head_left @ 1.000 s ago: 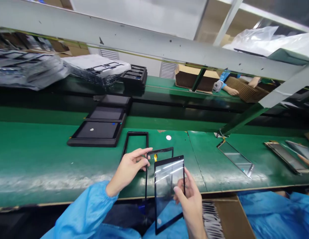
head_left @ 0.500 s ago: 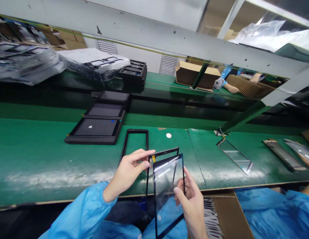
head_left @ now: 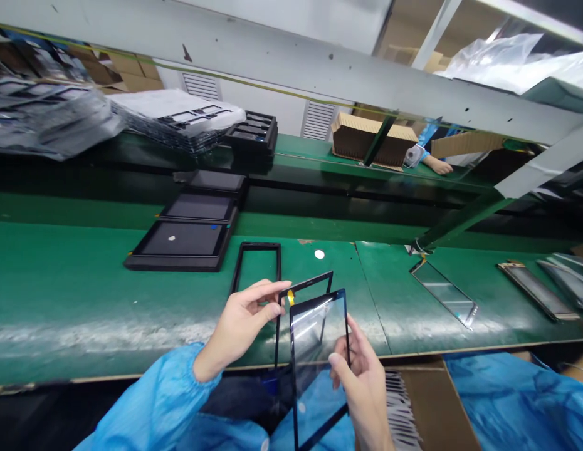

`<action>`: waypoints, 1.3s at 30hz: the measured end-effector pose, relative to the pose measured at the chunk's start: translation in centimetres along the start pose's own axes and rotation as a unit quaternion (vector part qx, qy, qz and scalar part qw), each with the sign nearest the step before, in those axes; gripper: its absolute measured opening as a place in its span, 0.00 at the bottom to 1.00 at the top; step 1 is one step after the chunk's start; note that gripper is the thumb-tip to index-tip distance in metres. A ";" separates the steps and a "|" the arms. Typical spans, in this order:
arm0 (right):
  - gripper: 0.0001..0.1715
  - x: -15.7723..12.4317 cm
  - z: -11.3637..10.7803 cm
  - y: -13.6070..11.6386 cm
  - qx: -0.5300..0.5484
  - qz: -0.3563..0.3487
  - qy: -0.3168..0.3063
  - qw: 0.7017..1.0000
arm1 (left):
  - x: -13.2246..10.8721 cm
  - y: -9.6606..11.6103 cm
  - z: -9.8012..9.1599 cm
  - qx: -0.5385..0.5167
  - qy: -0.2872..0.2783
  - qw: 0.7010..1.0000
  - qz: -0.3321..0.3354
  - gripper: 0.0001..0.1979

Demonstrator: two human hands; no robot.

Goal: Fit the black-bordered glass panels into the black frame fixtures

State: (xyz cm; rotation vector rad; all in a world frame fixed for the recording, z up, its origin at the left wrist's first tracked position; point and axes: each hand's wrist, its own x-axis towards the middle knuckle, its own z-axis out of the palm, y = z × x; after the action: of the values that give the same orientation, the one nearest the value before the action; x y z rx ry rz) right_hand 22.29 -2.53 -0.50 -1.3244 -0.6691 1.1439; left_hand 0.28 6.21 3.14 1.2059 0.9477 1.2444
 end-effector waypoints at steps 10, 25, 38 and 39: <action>0.43 -0.2 0.3 0.2 -0.015 -0.008 -0.005 1.000 | -0.1 0.1 0.0 -0.022 0.026 0.999 -0.019 0.15; 0.44 -0.3 0.0 0.1 -0.007 0.005 -0.029 1.000 | -0.7 0.2 -0.1 -0.014 0.023 1.000 -0.002 0.14; 0.44 0.1 -1.1 1.2 -0.026 0.001 -0.055 0.998 | -0.9 0.3 0.1 -0.017 0.037 0.999 -0.006 0.14; 0.44 0.1 -1.0 1.1 -0.025 -0.002 -0.052 0.998 | -1.0 0.4 0.1 -0.020 0.030 0.999 -0.011 0.14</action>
State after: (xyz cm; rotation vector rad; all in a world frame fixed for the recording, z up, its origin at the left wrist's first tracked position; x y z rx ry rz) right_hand 22.98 -2.96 -1.80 -1.3115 -0.7798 1.2066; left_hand 0.24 5.21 3.42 1.1291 0.9735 1.2830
